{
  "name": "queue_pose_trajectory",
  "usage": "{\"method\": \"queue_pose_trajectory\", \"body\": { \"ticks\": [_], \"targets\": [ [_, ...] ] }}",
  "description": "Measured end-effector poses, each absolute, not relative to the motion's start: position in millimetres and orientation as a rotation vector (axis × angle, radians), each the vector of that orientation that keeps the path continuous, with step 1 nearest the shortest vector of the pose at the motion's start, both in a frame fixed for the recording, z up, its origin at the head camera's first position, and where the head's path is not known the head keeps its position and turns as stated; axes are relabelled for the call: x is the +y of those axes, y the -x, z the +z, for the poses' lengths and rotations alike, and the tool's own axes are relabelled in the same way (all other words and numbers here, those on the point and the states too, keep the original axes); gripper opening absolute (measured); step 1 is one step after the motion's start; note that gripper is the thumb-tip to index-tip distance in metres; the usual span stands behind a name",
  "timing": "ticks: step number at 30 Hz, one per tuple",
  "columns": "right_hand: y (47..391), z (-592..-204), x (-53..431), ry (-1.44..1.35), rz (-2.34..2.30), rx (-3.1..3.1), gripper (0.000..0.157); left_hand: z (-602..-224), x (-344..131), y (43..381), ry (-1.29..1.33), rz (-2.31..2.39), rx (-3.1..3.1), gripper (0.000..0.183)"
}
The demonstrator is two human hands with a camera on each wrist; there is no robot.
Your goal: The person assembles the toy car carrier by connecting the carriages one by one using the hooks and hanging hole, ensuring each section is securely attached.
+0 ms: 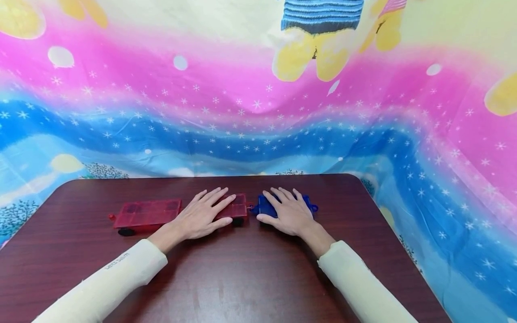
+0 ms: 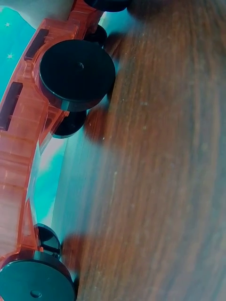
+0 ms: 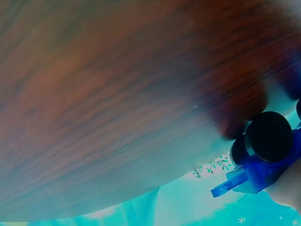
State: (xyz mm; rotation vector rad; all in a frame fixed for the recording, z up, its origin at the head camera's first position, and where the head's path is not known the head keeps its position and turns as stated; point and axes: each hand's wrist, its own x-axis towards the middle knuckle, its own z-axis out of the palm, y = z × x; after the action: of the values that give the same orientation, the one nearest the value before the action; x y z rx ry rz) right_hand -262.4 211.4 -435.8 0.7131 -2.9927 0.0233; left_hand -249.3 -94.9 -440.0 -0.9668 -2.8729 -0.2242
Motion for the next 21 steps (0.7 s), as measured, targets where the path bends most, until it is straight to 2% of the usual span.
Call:
{"method": "queue_pose_trajectory", "body": {
  "ticks": [9, 21],
  "targets": [
    [261.8, -436.2, 212.4, -0.716, 0.020, -2.992, 0.096, -439.7, -95.1, 249.4, 0.972, -0.215, -2.873, 0.074],
    [260.6, -435.3, 213.4, -0.725, 0.031, -2.981, 0.098, -438.6, -91.9, 249.4, 0.987, -0.126, -2.889, 0.074]
  ]
}}
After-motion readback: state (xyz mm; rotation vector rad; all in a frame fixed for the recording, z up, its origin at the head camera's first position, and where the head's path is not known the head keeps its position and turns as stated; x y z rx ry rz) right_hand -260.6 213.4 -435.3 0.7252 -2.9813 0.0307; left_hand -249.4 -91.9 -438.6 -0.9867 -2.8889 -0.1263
